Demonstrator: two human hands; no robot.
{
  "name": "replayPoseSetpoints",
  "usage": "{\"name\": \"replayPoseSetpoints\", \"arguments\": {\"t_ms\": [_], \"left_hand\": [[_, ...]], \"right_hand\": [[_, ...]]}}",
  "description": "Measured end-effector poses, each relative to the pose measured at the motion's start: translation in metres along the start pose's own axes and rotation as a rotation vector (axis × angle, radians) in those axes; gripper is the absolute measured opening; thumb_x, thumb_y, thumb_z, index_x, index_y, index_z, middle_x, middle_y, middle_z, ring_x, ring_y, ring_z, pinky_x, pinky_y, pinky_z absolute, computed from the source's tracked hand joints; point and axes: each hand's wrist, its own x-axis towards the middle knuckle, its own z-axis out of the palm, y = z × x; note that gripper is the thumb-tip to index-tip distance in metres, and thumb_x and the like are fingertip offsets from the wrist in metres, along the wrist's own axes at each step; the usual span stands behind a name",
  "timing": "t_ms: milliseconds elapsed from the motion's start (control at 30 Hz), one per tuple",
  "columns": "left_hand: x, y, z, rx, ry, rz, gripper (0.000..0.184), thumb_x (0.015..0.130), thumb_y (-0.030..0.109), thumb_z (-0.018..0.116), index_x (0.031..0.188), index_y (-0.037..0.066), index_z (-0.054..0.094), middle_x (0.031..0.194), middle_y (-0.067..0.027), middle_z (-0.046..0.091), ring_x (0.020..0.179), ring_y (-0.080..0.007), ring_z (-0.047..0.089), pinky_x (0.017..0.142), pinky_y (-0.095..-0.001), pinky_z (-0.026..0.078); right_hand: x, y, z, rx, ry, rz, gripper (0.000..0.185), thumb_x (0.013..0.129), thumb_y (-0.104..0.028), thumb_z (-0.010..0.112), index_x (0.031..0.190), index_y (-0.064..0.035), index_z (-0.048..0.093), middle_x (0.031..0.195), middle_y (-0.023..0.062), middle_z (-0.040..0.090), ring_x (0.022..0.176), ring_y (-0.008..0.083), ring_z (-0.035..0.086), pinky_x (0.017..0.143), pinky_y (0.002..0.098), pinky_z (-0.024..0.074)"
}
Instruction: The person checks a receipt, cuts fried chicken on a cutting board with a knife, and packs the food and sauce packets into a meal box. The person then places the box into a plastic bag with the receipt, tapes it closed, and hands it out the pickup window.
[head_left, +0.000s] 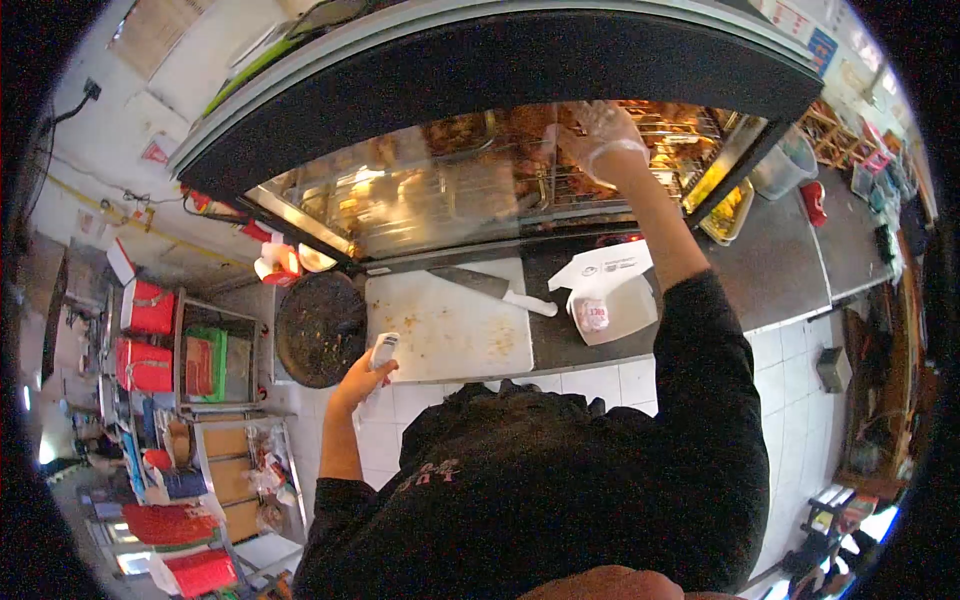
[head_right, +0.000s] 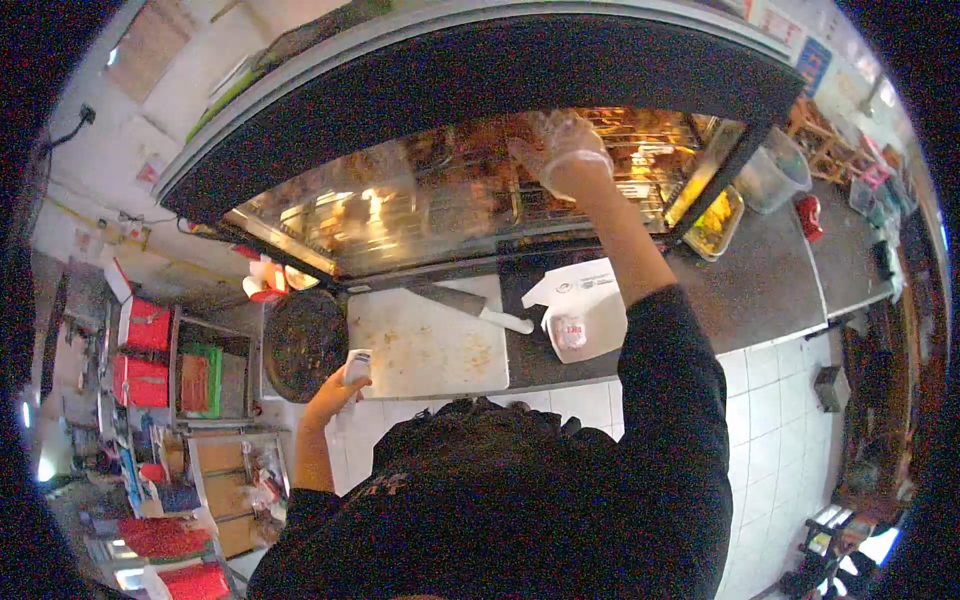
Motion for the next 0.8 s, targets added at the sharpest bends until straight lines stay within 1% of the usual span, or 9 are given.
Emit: {"name": "replayPoseSetpoints", "arguments": {"t_ms": [67, 133, 367, 467, 533, 600, 667, 700, 800], "left_hand": [[-0.013, -0.007, 0.005, -0.171, 0.163, 0.022, 0.044, 0.093, 0.033, 0.073, 0.125, 0.008, 0.059, 0.097, -0.0025, 0.068, 0.074, -0.0105, 0.058, 0.07, -0.0289, 0.048], [-0.02, -0.015, 0.015, -0.208, 0.228, -0.025, 0.039, 0.095, 0.032, 0.071, 0.124, 0.008, 0.06, 0.098, -0.0022, 0.069, 0.073, -0.0107, 0.058, 0.07, -0.0292, 0.049], [-0.005, -0.024, 0.031, -0.196, 0.197, -0.015, 0.033, 0.097, 0.028, 0.067, 0.12, 0.005, 0.061, 0.099, -0.0042, 0.07, 0.075, -0.0125, 0.061, 0.071, -0.0295, 0.051], [0.015, 0.009, 0.015, -0.208, 0.472, 0.444, 0.038, 0.103, 0.019, 0.057, 0.139, 0.005, 0.055, 0.1, -0.0044, 0.068, 0.082, -0.0097, 0.057, 0.076, -0.0277, 0.05], [0.012, 0.068, -0.009, -0.245, 0.545, 0.48, 0.031, 0.103, 0.021, 0.057, 0.129, 0.003, 0.062, 0.1, -0.0039, 0.067, 0.081, -0.009, 0.055, 0.08, -0.0259, 0.049], [0.009, 0.113, -0.028, -0.196, 0.727, 0.578, 0.023, 0.101, 0.012, 0.054, 0.119, 0.003, 0.064, 0.106, -0.0066, 0.068, 0.096, -0.0117, 0.061, 0.087, -0.0287, 0.049], [0.008, 0.158, -0.044, 0.122, 0.917, 0.906, 0.027, 0.094, 0.007, 0.056, 0.12, 0.003, 0.064, 0.117, -0.0122, 0.066, 0.112, -0.0213, 0.061, 0.106, -0.0402, 0.041], [0.017, 0.164, -0.053, 0.301, 0.929, 0.968, 0.031, 0.091, 0.007, 0.057, 0.122, 0.005, 0.064, 0.122, -0.0135, 0.064, 0.118, -0.0261, 0.058, 0.114, -0.046, 0.029], [0.041, 0.182, -0.062, 0.625, 0.734, 1.01, 0.038, 0.091, 0.015, 0.059, 0.129, 0.017, 0.062, 0.14, -0.0118, 0.055, 0.142, -0.0347, 0.041, 0.123, -0.0573, -0.004]], "right_hand": [[0.011, -0.014, -0.012, -0.031, -0.09, -0.079, 0.081, 0.099, -0.07, 0.027, 0.148, -0.0084, 0.045, 0.149, 0.0157, 0.05, 0.14, 0.031, 0.045, 0.116, 0.0425, 0.0332], [0.015, -0.026, -0.014, -0.131, -0.031, -0.05, 0.069, 0.095, -0.067, 0.045, 0.137, -0.0138, 0.058, 0.136, 0.0192, 0.061, 0.126, 0.035, 0.058, 0.104, 0.0469, 0.0469], [0.039, 0.002, 0.015, -0.203, -0.099, -0.13, 0.064, 0.098, -0.067, 0.039, 0.139, -0.0218, 0.059, 0.14, 0.0117, 0.059, 0.129, 0.0338, 0.056, 0.109, 0.0457, 0.0434], [-0.004, -0.01, -0.012, -0.024, -0.075, -0.02, 0.062, 0.094, -0.063, 0.049, 0.134, -0.0174, 0.061, 0.132, 0.0111, 0.064, 0.124, 0.0311, 0.058, 0.106, 0.0421, 0.0454], [-0.043, -0.021, -0.007, 0.316, 0.244, 0.313, 0.057, 0.091, -0.057, 0.057, 0.126, -0.0126, 0.063, 0.123, 0.0109, 0.065, 0.123, 0.0298, 0.057, 0.102, 0.0409, 0.0473], [-0.069, -0.033, 0.045, 0.333, 0.215, 0.175, 0.037, 0.089, -0.046, 0.062, 0.109, -0.0154, 0.069, 0.11, 0.0122, 0.067, 0.113, 0.0309, 0.06, 0.095, 0.0435, 0.0484], [-0.087, -0.059, 0.1, 0.19, -0.094, -0.043, 0.023, 0.086, -0.033, 0.062, 0.099, -0.0161, 0.071, 0.103, 0.0099, 0.068, 0.11, 0.0314, 0.059, 0.09, 0.0468, 0.0481], [-0.13, -0.101, 0.108, 0.527, 0.227, -0.054, 0.019, 0.082, -0.027, 0.06, 0.095, -0.0178, 0.07, 0.103, 0.0076, 0.069, 0.109, 0.0298, 0.061, 0.085, 0.047, 0.0486], [-0.172, -0.194, 0.169, 0.544, -0.533, -0.089, 0.047, 0.069, -0.034, 0.075, 0.112, -0.0186, 0.065, 0.122, 0.0175, 0.059, 0.11, 0.039, 0.058, 0.094, 0.0476, 0.0519]]}}
